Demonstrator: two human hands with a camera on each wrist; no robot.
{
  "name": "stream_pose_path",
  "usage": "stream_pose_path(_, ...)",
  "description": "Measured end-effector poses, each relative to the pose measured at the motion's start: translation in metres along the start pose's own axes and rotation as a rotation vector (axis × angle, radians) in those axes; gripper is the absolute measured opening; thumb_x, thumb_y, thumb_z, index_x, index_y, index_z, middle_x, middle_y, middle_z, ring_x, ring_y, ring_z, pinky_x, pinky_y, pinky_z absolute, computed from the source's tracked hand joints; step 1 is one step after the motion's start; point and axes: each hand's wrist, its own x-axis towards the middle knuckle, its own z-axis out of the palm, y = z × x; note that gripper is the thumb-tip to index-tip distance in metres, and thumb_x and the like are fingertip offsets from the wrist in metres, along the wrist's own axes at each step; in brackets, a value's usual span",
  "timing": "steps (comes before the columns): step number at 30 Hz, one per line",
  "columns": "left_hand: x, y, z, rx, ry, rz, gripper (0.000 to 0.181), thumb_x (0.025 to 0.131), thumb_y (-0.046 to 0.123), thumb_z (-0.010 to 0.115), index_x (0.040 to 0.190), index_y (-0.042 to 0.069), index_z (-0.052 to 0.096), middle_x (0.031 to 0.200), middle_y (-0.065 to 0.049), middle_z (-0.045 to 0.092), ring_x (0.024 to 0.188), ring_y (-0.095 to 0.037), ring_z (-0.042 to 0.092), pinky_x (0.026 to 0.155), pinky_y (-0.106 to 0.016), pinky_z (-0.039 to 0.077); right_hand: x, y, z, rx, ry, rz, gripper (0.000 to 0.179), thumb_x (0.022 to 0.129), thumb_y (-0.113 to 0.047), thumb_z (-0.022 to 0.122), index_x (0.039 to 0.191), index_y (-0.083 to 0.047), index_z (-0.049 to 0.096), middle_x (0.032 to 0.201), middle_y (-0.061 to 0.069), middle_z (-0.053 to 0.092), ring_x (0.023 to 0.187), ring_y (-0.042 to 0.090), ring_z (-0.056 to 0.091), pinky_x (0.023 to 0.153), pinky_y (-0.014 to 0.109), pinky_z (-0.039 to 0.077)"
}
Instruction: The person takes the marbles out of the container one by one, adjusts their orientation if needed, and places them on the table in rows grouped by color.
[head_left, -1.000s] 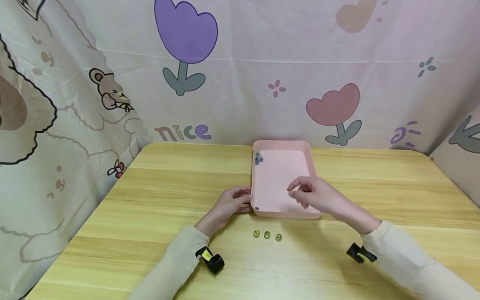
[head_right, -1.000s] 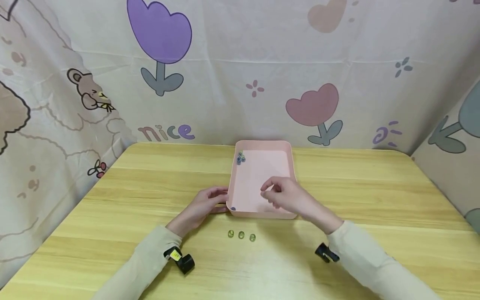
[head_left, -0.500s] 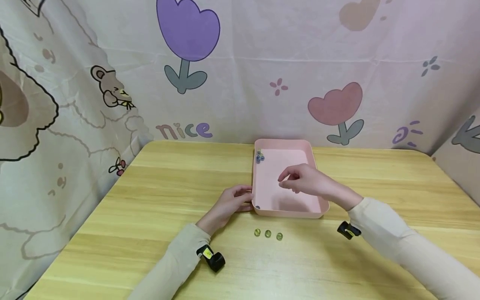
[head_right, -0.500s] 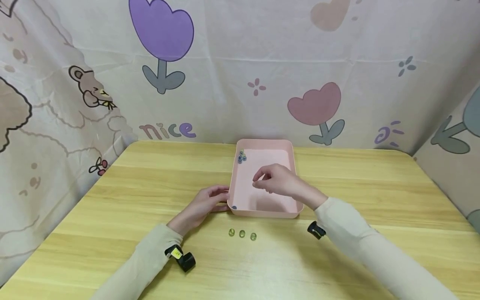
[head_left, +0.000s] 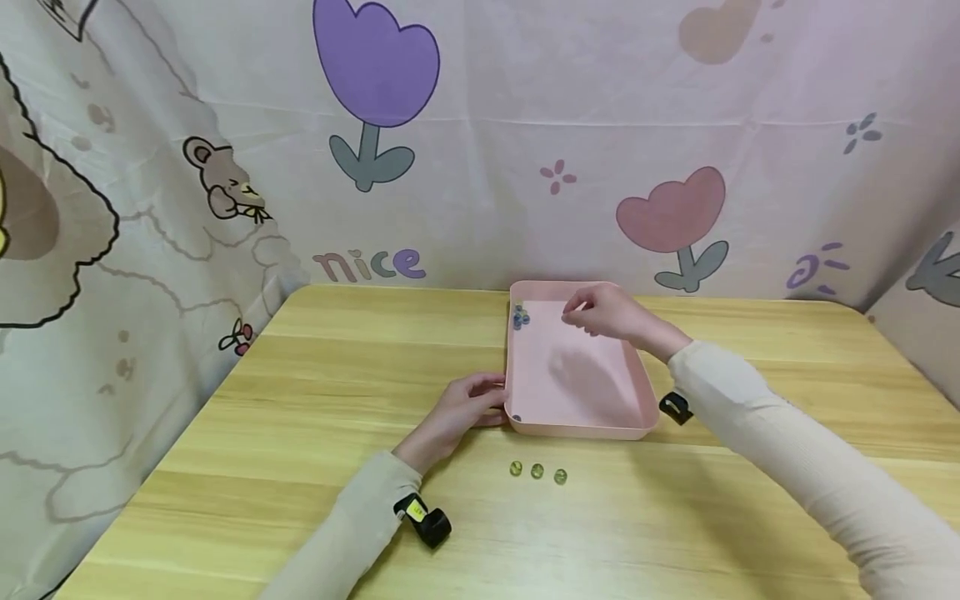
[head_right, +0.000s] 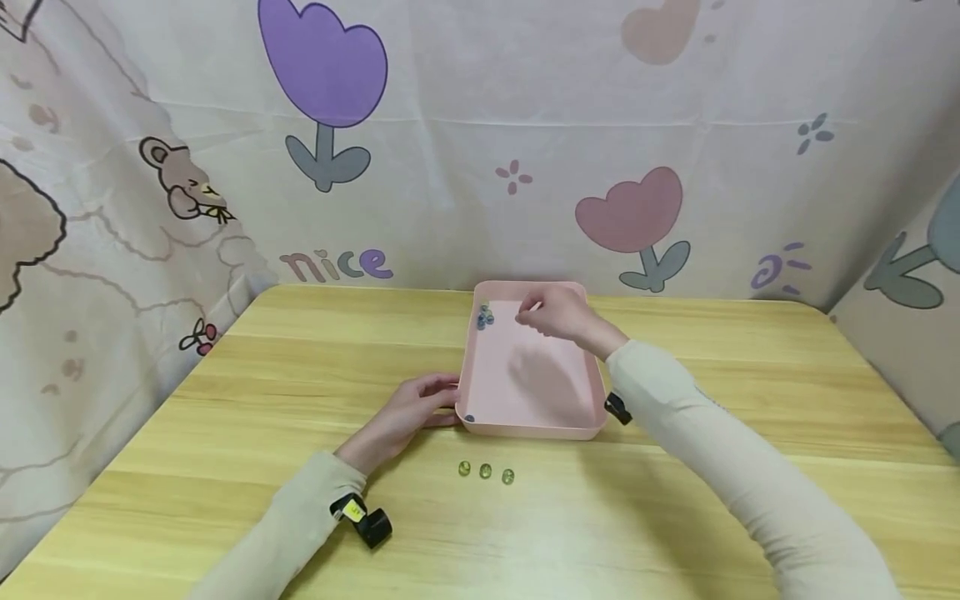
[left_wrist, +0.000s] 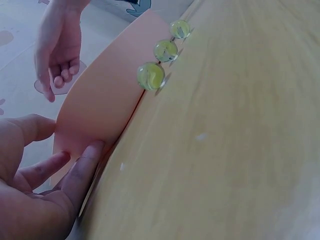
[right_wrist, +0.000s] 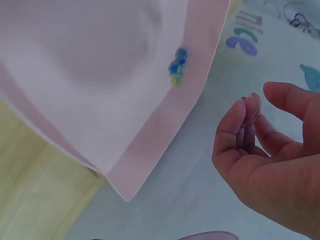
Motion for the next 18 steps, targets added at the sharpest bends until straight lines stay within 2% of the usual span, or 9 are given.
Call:
stream_pose_path(6,-0.001,0.000,0.000,0.000,0.009,-0.010,0.037,0.095,0.004,0.058,0.129,-0.011,0.051,0.120,-0.023,0.057,0.098,-0.024,0.062,0.085,-0.035,0.057,0.021,0.004,0.004,-0.010,0.042,0.028,0.023,0.095,-0.014,0.058,0.105,0.004,0.067,0.097,0.015,0.065,0.080,0.024,0.058,0.067,0.028,0.051)
stream_pose_path(11,-0.002,0.001,0.000,-0.001,0.004,-0.001,0.037,0.095,0.004,0.058,0.129,-0.012,0.051,0.120,-0.023,0.057,0.098,-0.024,0.062,0.085,-0.035,0.057,0.034,0.006,0.009,-0.023,0.082,0.047,0.020,0.094,-0.015,0.059,0.101,0.002,0.068,0.090,0.010,0.064,0.077,0.019,0.057,0.068,0.029,0.051)
stream_pose_path(14,-0.002,0.001,-0.001,-0.002,0.002,0.002,0.037,0.095,0.003,0.058,0.128,-0.012,0.051,0.119,-0.023,0.057,0.097,-0.023,0.062,0.085,-0.035,0.057,0.040,0.004,0.008,-0.031,0.082,0.060,0.021,0.094,-0.016,0.058,0.102,0.002,0.068,0.091,0.008,0.064,0.081,0.021,0.058,0.072,0.032,0.052)
stream_pose_path(18,-0.001,0.002,-0.001,-0.004,0.001,-0.003,0.038,0.095,0.004,0.058,0.129,-0.011,0.051,0.119,-0.022,0.058,0.097,-0.022,0.062,0.085,-0.034,0.057,0.048,0.001,0.005,-0.033,0.083,0.060,0.023,0.095,-0.014,0.056,0.105,0.004,0.066,0.099,0.016,0.064,0.084,0.023,0.058,0.074,0.033,0.052)
